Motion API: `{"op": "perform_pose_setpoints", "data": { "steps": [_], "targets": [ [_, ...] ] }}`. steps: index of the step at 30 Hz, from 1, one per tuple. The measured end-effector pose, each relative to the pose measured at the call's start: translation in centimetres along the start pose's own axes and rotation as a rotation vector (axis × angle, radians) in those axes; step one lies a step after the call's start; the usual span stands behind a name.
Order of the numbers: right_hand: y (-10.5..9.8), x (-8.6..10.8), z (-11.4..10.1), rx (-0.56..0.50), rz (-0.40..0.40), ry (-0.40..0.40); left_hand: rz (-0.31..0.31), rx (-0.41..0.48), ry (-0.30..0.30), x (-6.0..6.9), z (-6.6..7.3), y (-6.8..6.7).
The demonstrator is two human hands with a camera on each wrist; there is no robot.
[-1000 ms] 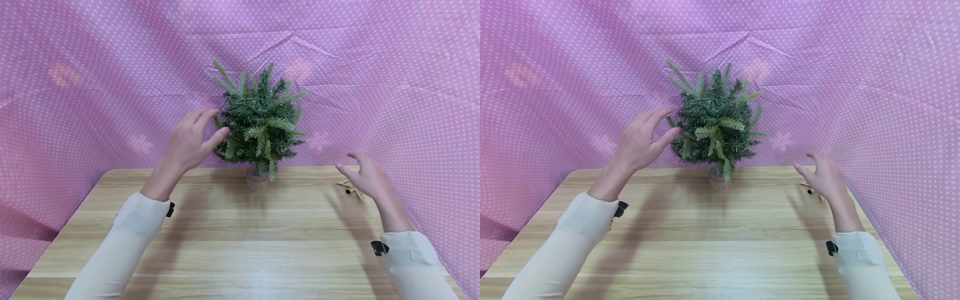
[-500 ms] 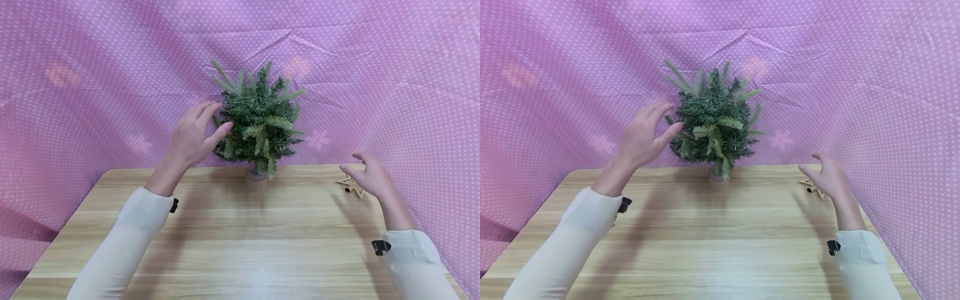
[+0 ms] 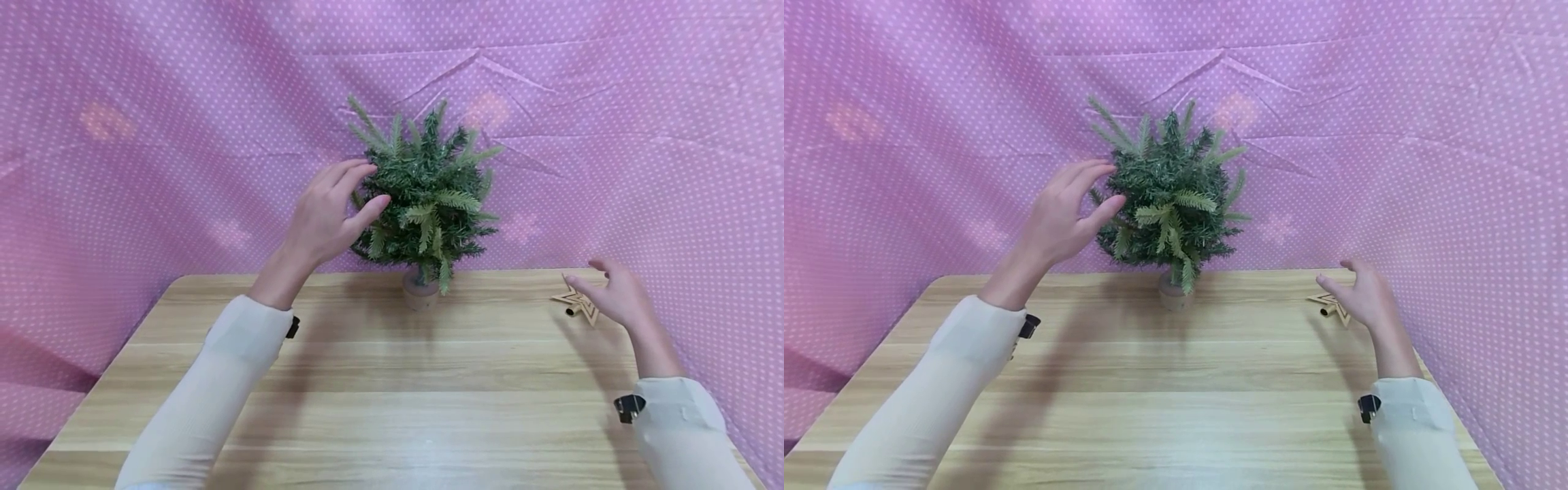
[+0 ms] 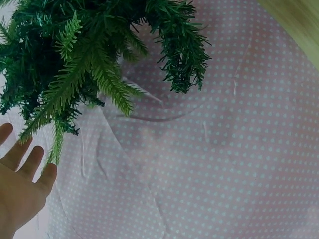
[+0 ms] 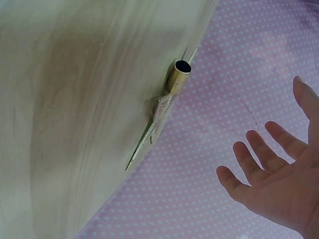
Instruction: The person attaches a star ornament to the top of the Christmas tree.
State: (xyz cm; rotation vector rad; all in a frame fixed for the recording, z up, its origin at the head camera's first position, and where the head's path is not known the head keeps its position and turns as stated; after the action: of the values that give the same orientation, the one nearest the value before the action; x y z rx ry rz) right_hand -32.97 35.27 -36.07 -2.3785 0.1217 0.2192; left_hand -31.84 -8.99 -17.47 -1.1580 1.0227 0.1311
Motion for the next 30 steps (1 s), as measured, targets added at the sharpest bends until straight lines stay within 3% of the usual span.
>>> {"op": "perform_pose_setpoints", "data": {
  "steps": [14,22,30],
  "targets": [
    [0.6,-0.1,0.7,-0.005,-0.042,0.039,0.013,-0.01,0.019,-0.9,0.7,-0.1],
    [0.9,-0.1,1.5,-0.014,-0.091,0.083,-0.04,-0.001,-0.027,-1.4,0.7,0.4],
    [1.1,0.0,2.9,-0.014,-0.12,0.103,-0.038,0.012,0.016,-1.7,1.1,0.5]
  ]
}}
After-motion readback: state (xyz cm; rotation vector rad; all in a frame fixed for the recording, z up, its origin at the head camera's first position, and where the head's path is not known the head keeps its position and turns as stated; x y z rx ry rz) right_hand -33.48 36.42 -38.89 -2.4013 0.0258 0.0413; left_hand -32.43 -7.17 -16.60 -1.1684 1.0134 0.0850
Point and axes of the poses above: each hand's wrist, its own x-axis away from the middle knuckle, its own y-axis out of the palm, z = x × y, the point moved 9 cm from there along -x, towards the middle knuckle, and after that the axes turned 13 degrees about -x, right-handed, at the moved point
